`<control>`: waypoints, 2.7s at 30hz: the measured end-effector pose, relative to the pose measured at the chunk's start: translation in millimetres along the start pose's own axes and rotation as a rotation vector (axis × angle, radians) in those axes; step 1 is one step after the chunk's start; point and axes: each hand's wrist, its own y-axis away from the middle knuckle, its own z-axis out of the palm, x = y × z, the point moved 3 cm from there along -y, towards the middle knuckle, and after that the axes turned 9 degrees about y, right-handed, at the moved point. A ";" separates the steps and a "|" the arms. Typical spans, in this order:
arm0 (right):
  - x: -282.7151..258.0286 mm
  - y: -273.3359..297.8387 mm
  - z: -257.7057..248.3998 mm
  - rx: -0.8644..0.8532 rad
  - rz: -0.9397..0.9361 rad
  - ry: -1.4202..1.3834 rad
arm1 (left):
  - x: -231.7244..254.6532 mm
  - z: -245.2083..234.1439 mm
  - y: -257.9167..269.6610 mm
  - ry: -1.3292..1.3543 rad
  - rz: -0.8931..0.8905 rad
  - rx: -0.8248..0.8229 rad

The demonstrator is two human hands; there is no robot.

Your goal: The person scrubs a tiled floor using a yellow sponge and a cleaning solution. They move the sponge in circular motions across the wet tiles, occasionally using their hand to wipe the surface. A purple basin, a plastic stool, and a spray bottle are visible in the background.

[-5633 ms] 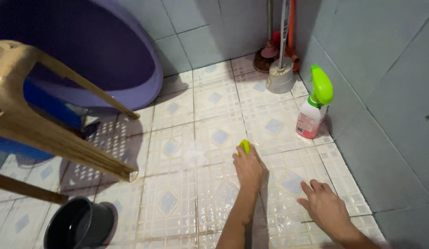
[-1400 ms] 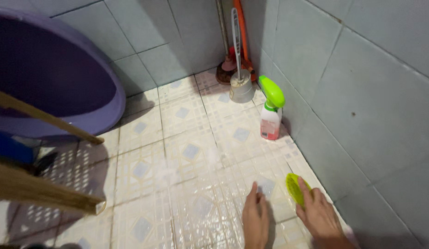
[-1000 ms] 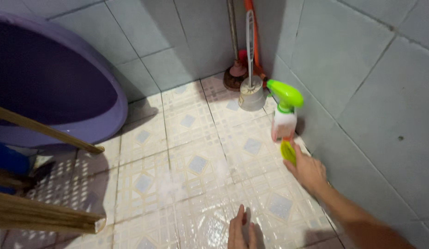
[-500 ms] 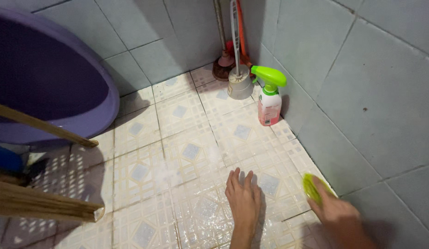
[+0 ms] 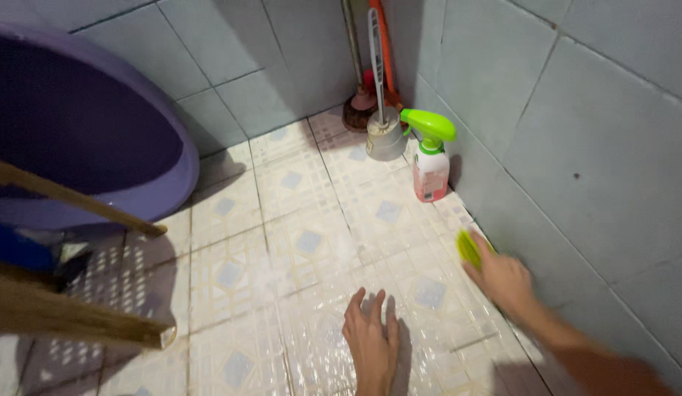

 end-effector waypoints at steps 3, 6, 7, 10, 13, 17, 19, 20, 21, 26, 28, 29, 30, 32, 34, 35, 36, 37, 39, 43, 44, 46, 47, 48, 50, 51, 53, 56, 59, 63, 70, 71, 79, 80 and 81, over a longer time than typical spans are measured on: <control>36.5 88.5 24.3 -0.227 0.084 -0.015 | 0.7 19.7 0.7 0.009 0.001 0.015; 57.2 146.1 30.7 -0.153 0.067 0.195 | 13.4 36.8 -6.4 0.029 -0.022 -0.064; 57.4 153.5 29.2 -0.059 0.029 0.268 | 18.4 39.2 -5.0 0.042 -0.037 -0.095; 44.2 100.0 29.7 -0.192 0.055 0.045 | 26.9 40.7 -5.5 0.084 -0.047 -0.103; 17.2 53.2 14.0 -0.020 -0.022 0.035 | 26.3 43.2 -9.7 0.133 -0.065 -0.075; -20.7 -35.4 1.5 0.081 -0.088 0.007 | 16.3 47.5 -17.8 0.147 -0.092 -0.057; -30.6 -64.3 -4.5 0.112 -0.091 -0.034 | 11.1 41.8 -17.3 0.137 -0.077 -0.021; -33.2 -72.6 -5.9 0.073 -0.064 -0.026 | 9.3 37.7 -18.1 0.131 -0.071 -0.002; -34.3 -73.3 -5.3 0.030 -0.037 -0.017 | 6.9 32.9 -17.7 0.106 -0.088 -0.019; 6.6 4.7 16.0 -0.085 0.031 -0.055 | 18.9 15.3 -12.3 0.021 -0.150 -0.037; 37.2 62.1 32.5 -0.138 0.041 0.030 | 35.7 20.4 -1.7 0.144 -0.261 -0.082; 48.9 103.7 37.5 0.026 0.024 0.131 | 43.6 23.6 2.7 0.202 -0.315 -0.109; 55.1 130.5 41.5 0.190 0.008 0.230 | 50.2 25.2 5.1 0.208 -0.306 -0.126; 62.1 118.6 55.9 0.100 0.045 0.176 | 59.6 34.4 7.1 0.228 -0.288 -0.155; 64.4 98.5 60.6 0.004 0.085 0.122 | 59.5 41.7 3.0 0.230 -0.168 -0.118; 65.4 92.8 59.5 -0.050 0.117 0.094 | 58.1 45.8 4.5 0.231 -0.108 -0.112; 66.1 87.5 55.2 -0.103 0.149 0.065 | 55.5 49.8 8.4 0.236 -0.098 -0.111; 57.6 74.4 46.9 -0.062 0.123 0.063 | 53.2 52.9 6.0 0.240 -0.087 -0.093; 32.7 42.0 31.5 0.015 0.081 0.057 | 45.2 57.0 -0.6 0.241 -0.078 -0.063; -11.5 -33.6 14.7 0.127 0.032 0.037 | 19.5 59.2 -9.3 0.207 -0.033 -0.001; -22.0 -51.2 12.2 0.164 0.010 0.019 | 13.4 57.7 -10.6 0.196 -0.007 0.025; -31.0 -66.6 7.2 0.189 -0.002 -0.015 | 2.3 52.3 -14.5 0.127 -0.034 0.010; -29.7 -67.3 6.7 0.170 0.011 -0.026 | -0.5 51.2 -14.1 0.095 -0.052 0.002; -27.9 -66.7 6.7 0.151 0.023 -0.037 | -2.9 48.5 -14.3 0.093 -0.069 -0.007; -13.7 -47.9 10.3 0.068 0.078 -0.062 | -2.1 40.4 -9.8 0.094 -0.114 -0.024; -5.4 -33.9 13.7 0.028 0.107 -0.077 | 3.7 37.5 -8.9 0.118 -0.087 -0.010; 16.8 9.9 24.7 0.007 0.117 -0.029 | 20.6 36.6 -5.3 0.168 -0.034 0.009; 57.1 78.5 46.0 -0.147 0.176 -0.036 | 48.3 53.3 0.4 0.271 -0.231 -0.128; 66.9 132.4 54.9 0.066 0.211 0.214 | 61.8 56.7 -7.6 0.226 -0.057 -0.156; 54.8 79.5 40.5 -0.154 0.177 0.024 | 46.9 63.1 -4.8 0.255 -0.032 -0.128; -23.0 -63.8 7.2 0.081 0.064 -0.061 | -21.9 72.5 -11.1 0.122 -0.088 -0.044; -28.5 -77.7 4.9 0.118 0.057 -0.067 | -29.3 74.4 -7.7 0.104 -0.115 -0.036; 3.1 -12.6 18.1 -0.063 0.155 -0.042 | -33.0 51.1 -13.5 0.133 0.014 0.011; 19.4 15.9 28.1 -0.087 0.169 -0.032 | -21.3 51.1 -12.9 0.156 0.023 0.011; 37.6 42.6 41.3 -0.176 0.181 -0.010 | -9.9 51.5 -12.8 0.176 0.031 -0.003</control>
